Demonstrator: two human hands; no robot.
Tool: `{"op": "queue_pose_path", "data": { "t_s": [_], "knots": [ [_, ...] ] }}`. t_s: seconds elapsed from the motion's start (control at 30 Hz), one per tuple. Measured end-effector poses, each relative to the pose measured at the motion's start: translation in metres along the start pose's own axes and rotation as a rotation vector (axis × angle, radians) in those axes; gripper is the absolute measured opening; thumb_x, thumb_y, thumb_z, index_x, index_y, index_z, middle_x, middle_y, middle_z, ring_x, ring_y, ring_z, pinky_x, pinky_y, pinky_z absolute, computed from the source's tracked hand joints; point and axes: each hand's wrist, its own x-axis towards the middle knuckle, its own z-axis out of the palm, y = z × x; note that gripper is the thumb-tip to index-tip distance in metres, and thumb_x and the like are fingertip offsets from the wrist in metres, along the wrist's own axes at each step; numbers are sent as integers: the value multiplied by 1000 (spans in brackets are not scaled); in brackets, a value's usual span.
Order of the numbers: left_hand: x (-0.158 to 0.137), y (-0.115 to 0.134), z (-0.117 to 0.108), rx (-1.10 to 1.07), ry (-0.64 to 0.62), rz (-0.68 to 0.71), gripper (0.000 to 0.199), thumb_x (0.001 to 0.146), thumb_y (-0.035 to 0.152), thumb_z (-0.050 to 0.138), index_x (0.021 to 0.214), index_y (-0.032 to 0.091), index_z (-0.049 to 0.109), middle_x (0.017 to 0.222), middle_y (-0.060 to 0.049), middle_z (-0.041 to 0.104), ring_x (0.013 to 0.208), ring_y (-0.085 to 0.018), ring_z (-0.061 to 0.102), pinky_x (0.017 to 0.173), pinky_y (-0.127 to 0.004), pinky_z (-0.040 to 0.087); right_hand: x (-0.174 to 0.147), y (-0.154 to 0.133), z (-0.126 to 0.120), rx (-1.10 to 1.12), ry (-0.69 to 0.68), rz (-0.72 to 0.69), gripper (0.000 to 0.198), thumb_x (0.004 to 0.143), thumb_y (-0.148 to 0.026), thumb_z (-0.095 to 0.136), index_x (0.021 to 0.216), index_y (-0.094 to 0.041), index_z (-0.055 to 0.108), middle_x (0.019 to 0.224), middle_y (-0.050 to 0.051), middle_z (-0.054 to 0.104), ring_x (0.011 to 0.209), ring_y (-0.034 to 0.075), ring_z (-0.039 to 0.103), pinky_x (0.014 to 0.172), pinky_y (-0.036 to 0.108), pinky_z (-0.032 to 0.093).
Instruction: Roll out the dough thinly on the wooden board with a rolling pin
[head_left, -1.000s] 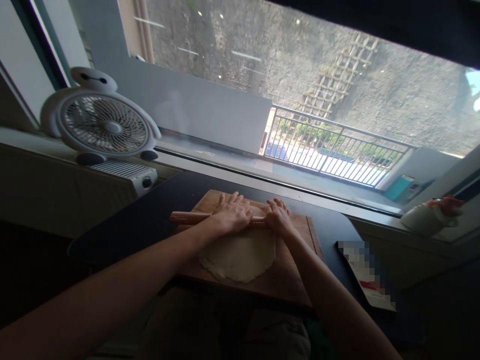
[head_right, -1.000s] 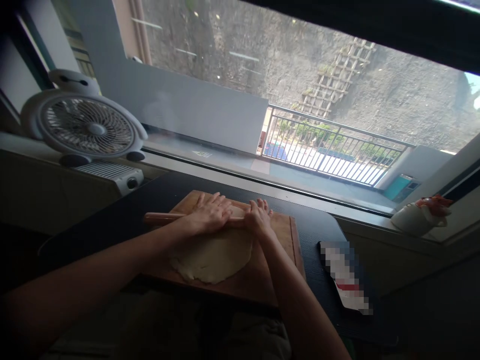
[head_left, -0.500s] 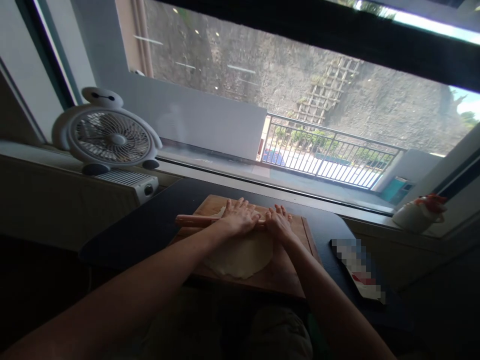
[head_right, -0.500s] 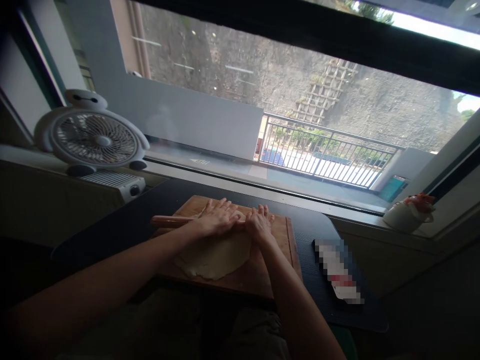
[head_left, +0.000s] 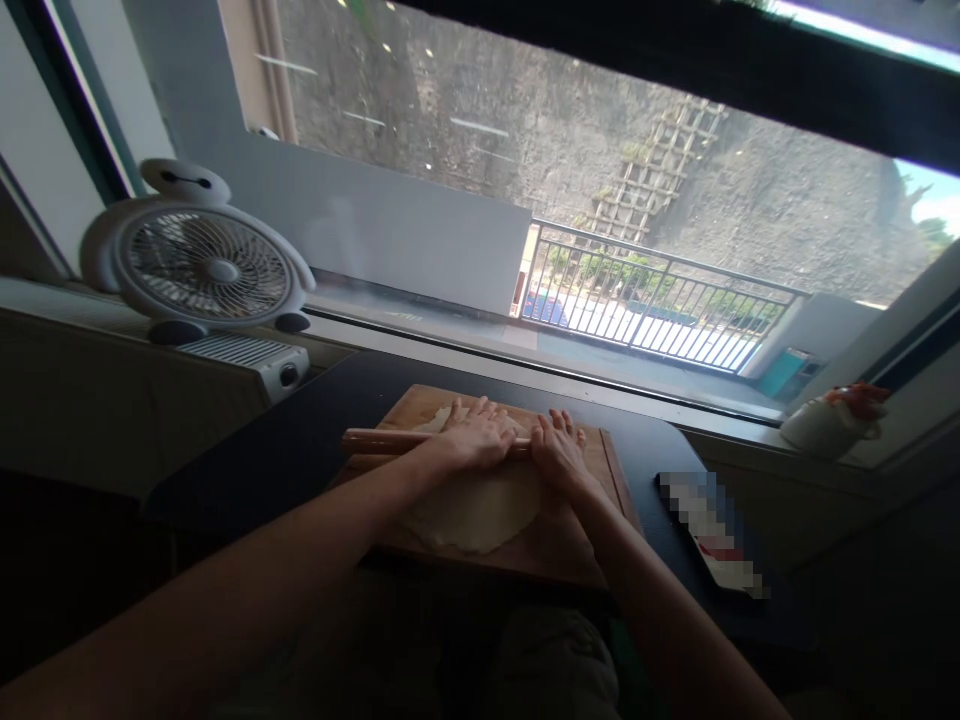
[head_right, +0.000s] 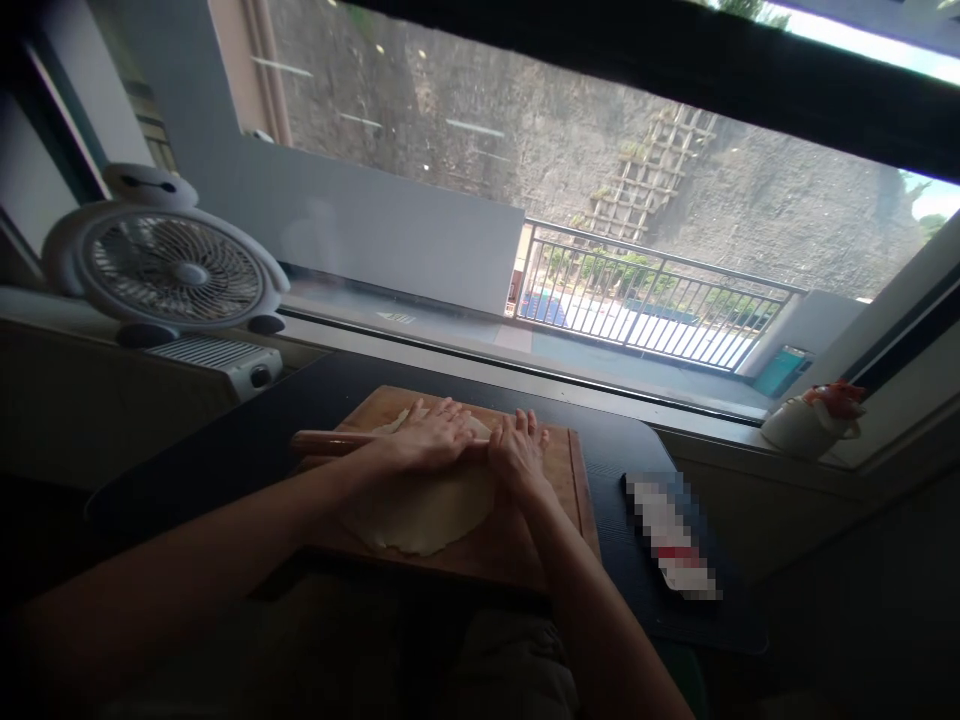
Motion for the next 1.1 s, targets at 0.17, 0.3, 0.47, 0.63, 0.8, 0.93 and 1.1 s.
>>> {"op": "queue_pose_path", "data": {
  "t_s": [0.17,0.3,0.47,0.63,0.8,0.93,1.1],
  "knots": [
    [-48,22,-2,23,-32,89,58,90,46,23,138,19,40,150,-10,32,140,-26,19,112,-54,7,-55,10,-2,-79,81,-59,54,97,-37,14,144,-14,30,153,7,21,142,22,5,112,49,8],
    [-47,25,1,63,2,100,60,90,46,21,141,17,34,151,-10,28,142,-25,15,112,-53,3,-55,15,-7,-91,79,-86,53,97,-38,18,140,-14,37,153,9,21,142,24,4,112,51,6],
    [7,10,0,53,-28,-7,62,90,51,16,140,21,38,152,-9,28,142,-28,13,110,-59,3,2,7,-10,-30,-18,29,50,96,-36,17,130,-17,49,151,12,26,141,29,10,108,57,13],
    [56,-15,-1,29,-29,-121,64,89,52,16,139,18,38,150,-13,30,141,-32,15,107,-64,8,60,-1,-2,-26,-35,68,49,95,-33,17,124,-18,52,151,13,25,140,32,12,106,60,16],
    [59,-15,4,28,-30,-137,64,88,54,21,138,19,40,149,-13,32,141,-33,13,107,-65,9,58,2,1,-21,-49,74,50,95,-33,16,129,-18,49,152,12,21,141,31,10,107,59,15],
    [22,5,10,30,-2,-50,64,89,55,19,139,20,38,151,-10,28,141,-30,13,109,-61,5,9,11,-5,-29,-47,35,50,96,-32,16,132,-16,47,152,11,21,141,27,8,109,54,13],
    [-40,11,4,53,124,191,54,90,48,29,133,18,46,148,-11,35,139,-29,20,110,-56,11,-44,25,-16,-90,62,-62,55,96,-41,17,137,-13,42,153,11,21,142,27,2,111,51,4]
  ]
}}
